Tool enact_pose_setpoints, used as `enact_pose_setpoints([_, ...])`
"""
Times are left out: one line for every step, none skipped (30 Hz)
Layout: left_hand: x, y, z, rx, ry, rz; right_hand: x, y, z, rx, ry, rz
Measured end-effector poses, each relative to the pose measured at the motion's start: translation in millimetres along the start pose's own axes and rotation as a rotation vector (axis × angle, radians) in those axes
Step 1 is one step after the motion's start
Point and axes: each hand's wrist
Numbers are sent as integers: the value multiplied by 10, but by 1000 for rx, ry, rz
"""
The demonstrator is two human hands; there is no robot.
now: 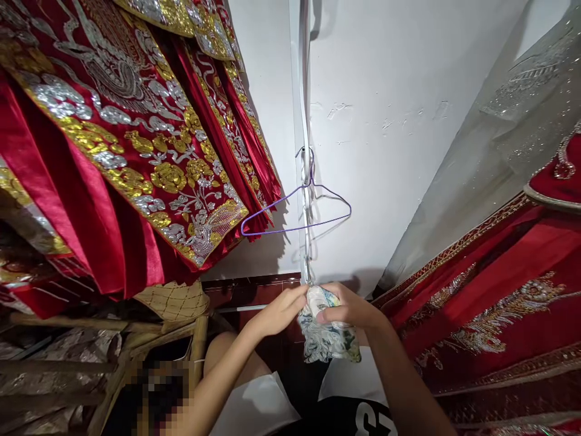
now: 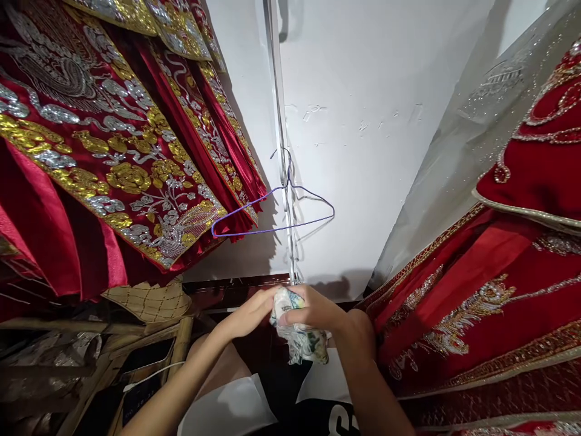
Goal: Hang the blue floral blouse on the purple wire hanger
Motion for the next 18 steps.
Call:
enact_pose_setpoints([85, -22, -64, -45, -54, -54, 5, -82, -85, 137, -43, 20])
enact_pose_setpoints([176, -56, -115, -79, -100, -92, -6, -176, -165, 249, -98, 94])
enact_pose_setpoints([265, -107, -150, -115, -139, -111, -41, -278, -238, 332, -163, 209])
enact_pose_setpoints([348, -175, -166, -163, -166, -112, -104, -383, -300, 385, -231, 341])
enact_pose_setpoints([419, -255, -163, -227, -186, -92, -198, -488, -350, 408, -298, 471])
enact_pose_setpoints([475, -344, -144, -307, -207, -62, -320, -586, -384, 409, -366, 572])
enact_pose_setpoints([516, -433, -113, -401, -236, -33, -460, -675, -403, 396, -432, 642])
enact_pose_setpoints([544, -516, -75, -495, -274, -16, -610, -750, -406, 381, -489, 692])
enact_pose_setpoints([560, -587, -33, -577, -317, -15, -755, -811, -395, 367, -517, 716])
enact_pose_setpoints([567, -644, 7, -644, -365, -29, -883, -858, -372, 358, -515, 716])
enact_pose_setpoints([567, -685, 42, -698, -414, -59, -985, -890, -339, 355, -489, 694])
enact_pose_setpoints([562, -713, 71, -740, -459, -101, -1052, -912, -301, 357, -451, 657])
enact_pose_setpoints([555, -733, 92, -772, -496, -148, -1082, -926, -262, 362, -416, 617])
enact_pose_setpoints([544, -750, 107, -799, -524, -189, -1079, -937, -227, 371, -396, 585])
enact_pose_setpoints([530, -771, 119, -830, -536, -208, -1046, -948, -200, 382, -392, 570])
enact_pose_setpoints([512, -802, 130, -862, -526, -198, -993, -963, -184, 391, -399, 581])
enact_pose_setpoints([490, -846, 144, -894, -495, -164, -929, -982, -182, 398, -407, 611])
enact_pose_setpoints([461, -904, 161, -926, -453, -114, -862, -1005, -192, 405, -412, 651])
Point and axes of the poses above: each hand's wrist, its own x-axis away from the middle knuckle, its own y-axis out of the palm, z = x × y, and after that the axes turned 1 degree about x, right-handed
